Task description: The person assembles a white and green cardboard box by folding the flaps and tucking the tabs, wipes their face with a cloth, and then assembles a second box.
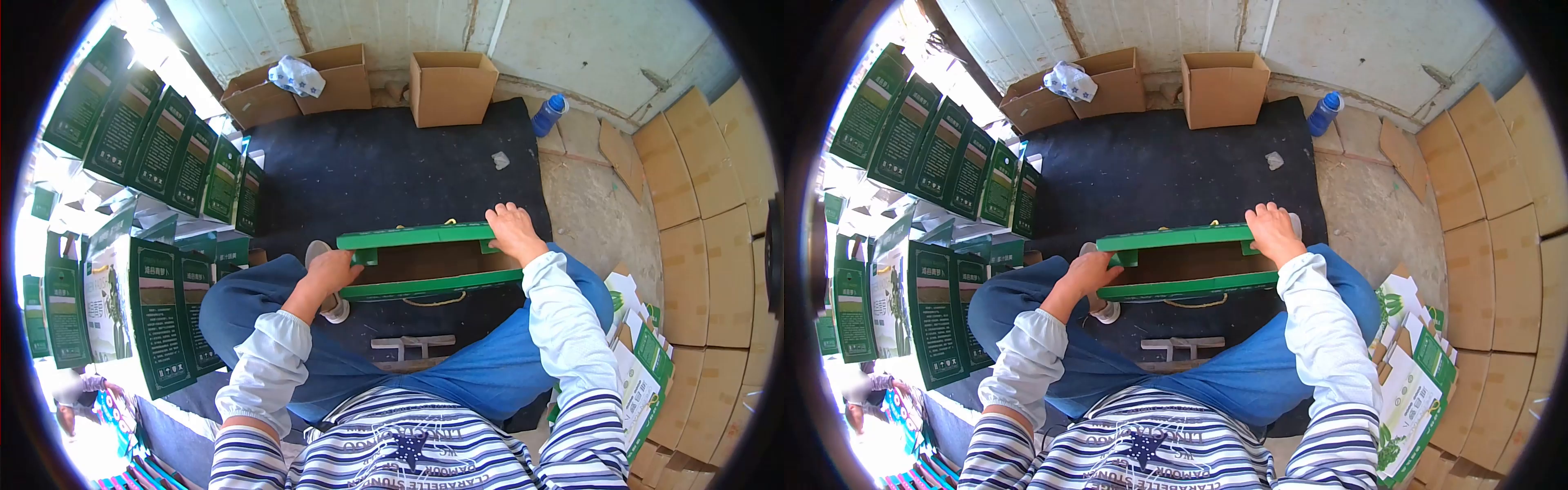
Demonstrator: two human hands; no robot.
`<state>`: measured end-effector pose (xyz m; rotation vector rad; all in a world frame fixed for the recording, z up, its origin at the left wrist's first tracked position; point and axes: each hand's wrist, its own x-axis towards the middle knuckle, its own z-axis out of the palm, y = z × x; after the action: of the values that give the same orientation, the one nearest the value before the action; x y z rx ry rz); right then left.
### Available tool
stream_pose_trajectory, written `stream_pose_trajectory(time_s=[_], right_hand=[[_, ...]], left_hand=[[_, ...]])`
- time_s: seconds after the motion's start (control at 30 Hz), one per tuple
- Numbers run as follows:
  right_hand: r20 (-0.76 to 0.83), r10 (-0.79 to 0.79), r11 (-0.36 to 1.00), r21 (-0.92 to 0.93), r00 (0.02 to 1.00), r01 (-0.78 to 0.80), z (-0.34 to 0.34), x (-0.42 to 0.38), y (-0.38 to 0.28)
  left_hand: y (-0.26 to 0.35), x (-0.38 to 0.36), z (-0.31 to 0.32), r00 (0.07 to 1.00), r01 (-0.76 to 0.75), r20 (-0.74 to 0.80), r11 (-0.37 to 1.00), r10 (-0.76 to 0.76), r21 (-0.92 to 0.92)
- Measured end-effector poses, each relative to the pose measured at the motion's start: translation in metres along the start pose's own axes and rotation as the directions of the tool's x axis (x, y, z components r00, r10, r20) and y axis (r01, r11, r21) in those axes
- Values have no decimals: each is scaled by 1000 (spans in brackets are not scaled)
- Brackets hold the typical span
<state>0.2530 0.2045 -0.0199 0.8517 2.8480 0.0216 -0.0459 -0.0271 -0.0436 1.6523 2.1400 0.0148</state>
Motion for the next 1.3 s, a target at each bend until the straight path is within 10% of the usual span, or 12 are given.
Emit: stream_pose_trajectory(time_s=[0.27,0.77,1.3], right_hand=[[175,-43,987,160,984,14,9,-18,-10],[153,-37,936,353,987,-19,5,1,-3],[-86,-122,974,181,989,136,33,9,-6]], left_hand=[[9,-27,-26,954,298,21,954,-298,24],[30,41,-13,965,-245,-63,964,253,105],[24,68,10,921,-360,-42,888,387,284]])
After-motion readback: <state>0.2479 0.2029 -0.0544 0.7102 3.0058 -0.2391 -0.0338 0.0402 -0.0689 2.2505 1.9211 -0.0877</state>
